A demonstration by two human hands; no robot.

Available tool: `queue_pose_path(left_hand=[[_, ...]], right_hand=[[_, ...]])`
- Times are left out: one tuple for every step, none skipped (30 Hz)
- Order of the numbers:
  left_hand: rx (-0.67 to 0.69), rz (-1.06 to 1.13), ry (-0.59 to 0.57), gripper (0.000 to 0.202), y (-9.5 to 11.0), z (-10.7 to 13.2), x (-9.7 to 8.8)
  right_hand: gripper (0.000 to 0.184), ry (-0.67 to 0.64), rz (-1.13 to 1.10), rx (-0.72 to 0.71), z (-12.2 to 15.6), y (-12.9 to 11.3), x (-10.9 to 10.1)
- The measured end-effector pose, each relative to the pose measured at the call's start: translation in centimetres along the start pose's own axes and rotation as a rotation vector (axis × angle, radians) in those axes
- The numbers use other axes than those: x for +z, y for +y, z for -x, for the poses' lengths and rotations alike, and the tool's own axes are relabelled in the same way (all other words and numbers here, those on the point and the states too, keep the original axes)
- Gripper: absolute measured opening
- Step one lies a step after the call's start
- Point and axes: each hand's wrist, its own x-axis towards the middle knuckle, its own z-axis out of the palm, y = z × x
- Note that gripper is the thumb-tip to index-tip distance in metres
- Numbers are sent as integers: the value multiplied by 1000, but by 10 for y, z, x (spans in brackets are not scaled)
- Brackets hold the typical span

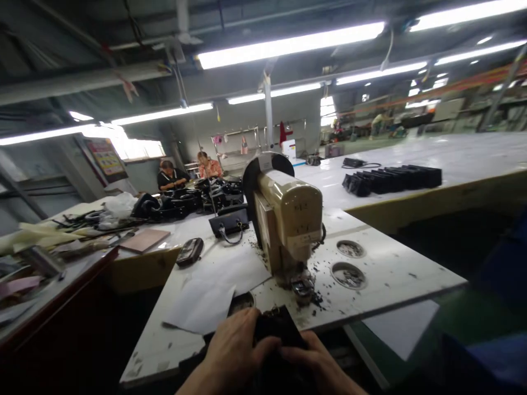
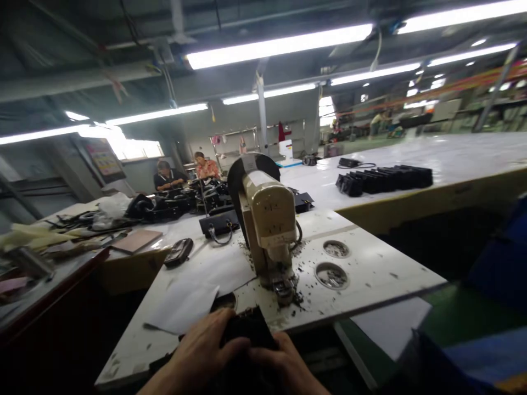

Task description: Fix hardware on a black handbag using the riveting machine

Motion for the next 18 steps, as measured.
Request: queue_pose_path(left_hand=[[19,19,-20,43,0,-6,0],[36,43,-44,46,-1,-13,0],[47,70,-65,51,-2,-20,0],[53,96,-80,56,-2,-27,2],[58,117,-87,61,-3,-32,4],[63,131,-88,63,-4,-38,6],[68,138,-83,63,-4,-41,8],[72,138,-76,61,-3,-44,10],[74,136,-75,59,-2,-46,11],[72,133,-77,58,-1,-46,11],[68,125,-80,57,2,-46,10],[63,113,-86,57,5,-45,8],[62,96,-90,56,9,-45,4],[63,73,-87,56,14,-45,-1],[71,47,-80,55,18,-45,-6],[83,21,-71,53,22,-47,-12],[97,0,-67,51,26,-51,-17],[111,-14,-68,50,29,-56,-21]], right_hand=[[50,23,-37,14,-2,-2,-3],[48,44,-61,26,-5,-2,-6],[45,57,-72,28,-8,-3,-9],[41,54,-76,20,-11,-2,-12],[37,42,-80,4,-14,-2,-15],[34,22,-84,-7,-16,-1,-18],[32,7,-91,-15,-18,-1,-19],[31,6,-96,-18,-19,-1,-21],[30,18,-100,-15,-18,-1,-22],[30,35,-101,-6,-17,-2,-23],[30,46,-99,7,-16,-2,-24],[29,47,-98,18,-14,-4,-25],[29,39,-97,20,-12,-5,-26],[29,29,-101,13,-11,-7,-27],[30,22,-109,3,-10,-9,-28],[31,14,-121,-7,-11,-12,-28],[32,9,-134,-21,-12,-15,-29],[32,8,-148,-34,-14,-18,-30]])
